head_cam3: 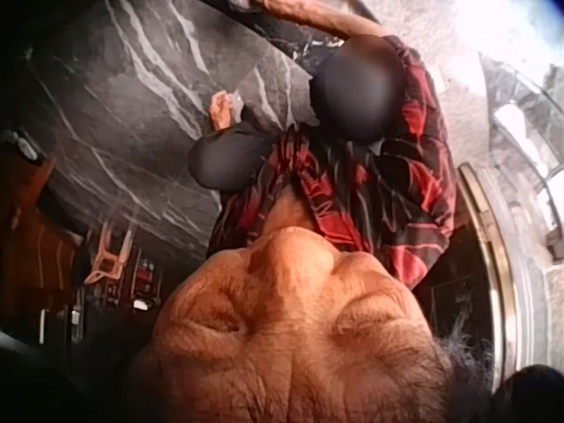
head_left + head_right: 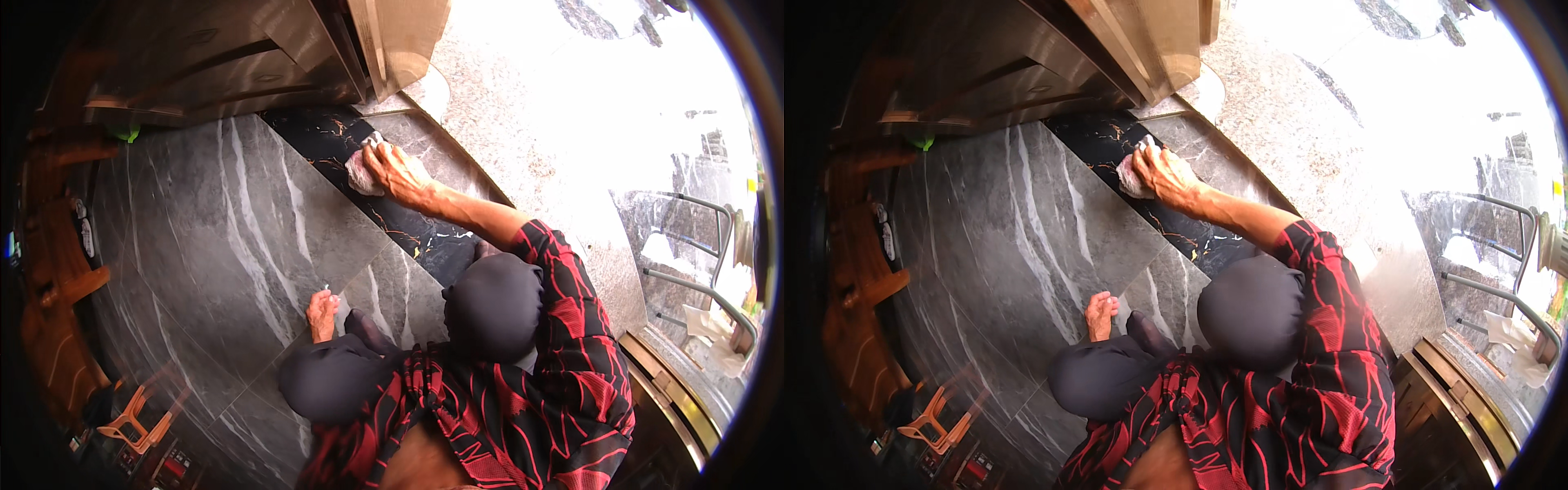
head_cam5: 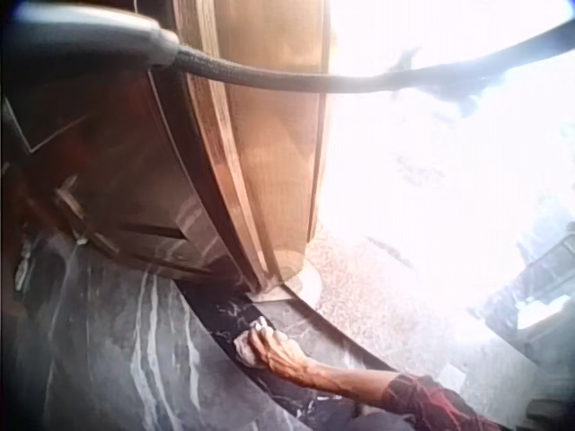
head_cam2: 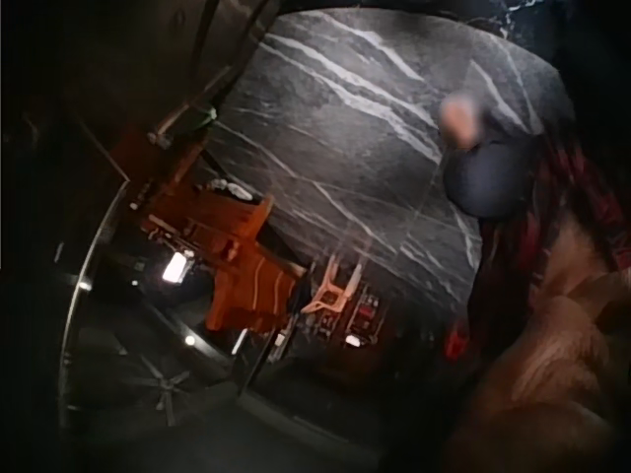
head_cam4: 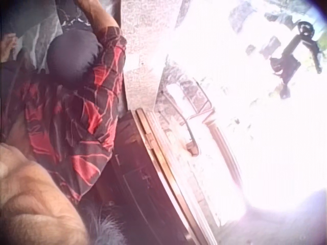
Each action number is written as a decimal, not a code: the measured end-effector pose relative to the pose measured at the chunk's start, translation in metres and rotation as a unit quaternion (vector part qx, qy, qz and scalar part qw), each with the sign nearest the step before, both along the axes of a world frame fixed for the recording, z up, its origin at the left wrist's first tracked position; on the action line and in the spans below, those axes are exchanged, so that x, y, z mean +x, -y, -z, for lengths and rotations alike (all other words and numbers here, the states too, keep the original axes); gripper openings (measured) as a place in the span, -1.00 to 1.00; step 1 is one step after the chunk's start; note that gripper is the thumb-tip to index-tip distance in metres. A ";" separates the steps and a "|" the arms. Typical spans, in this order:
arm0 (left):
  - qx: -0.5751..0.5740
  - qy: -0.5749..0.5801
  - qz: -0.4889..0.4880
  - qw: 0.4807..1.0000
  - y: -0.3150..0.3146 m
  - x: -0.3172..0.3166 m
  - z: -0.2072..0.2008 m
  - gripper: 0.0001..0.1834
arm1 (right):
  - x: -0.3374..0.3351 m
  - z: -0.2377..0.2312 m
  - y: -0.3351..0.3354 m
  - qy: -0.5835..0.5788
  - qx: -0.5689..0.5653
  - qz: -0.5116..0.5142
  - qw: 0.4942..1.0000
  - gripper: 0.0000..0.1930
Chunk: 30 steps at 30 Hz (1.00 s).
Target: The person wipes a dark strip on the marble floor by hand with a cloth, then picks up the cloth, walks to a red bucket, and rinses the cloth in the water.
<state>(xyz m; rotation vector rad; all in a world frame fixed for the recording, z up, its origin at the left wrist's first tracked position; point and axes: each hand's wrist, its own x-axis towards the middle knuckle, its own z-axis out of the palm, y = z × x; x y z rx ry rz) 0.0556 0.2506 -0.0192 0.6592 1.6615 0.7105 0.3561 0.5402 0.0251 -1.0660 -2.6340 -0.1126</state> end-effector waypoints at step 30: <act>0.386 -0.487 0.442 0.647 -0.220 0.002 0.035 -0.30 | -0.007 -0.042 0.027 -0.026 -0.272 0.303 0.913 -0.50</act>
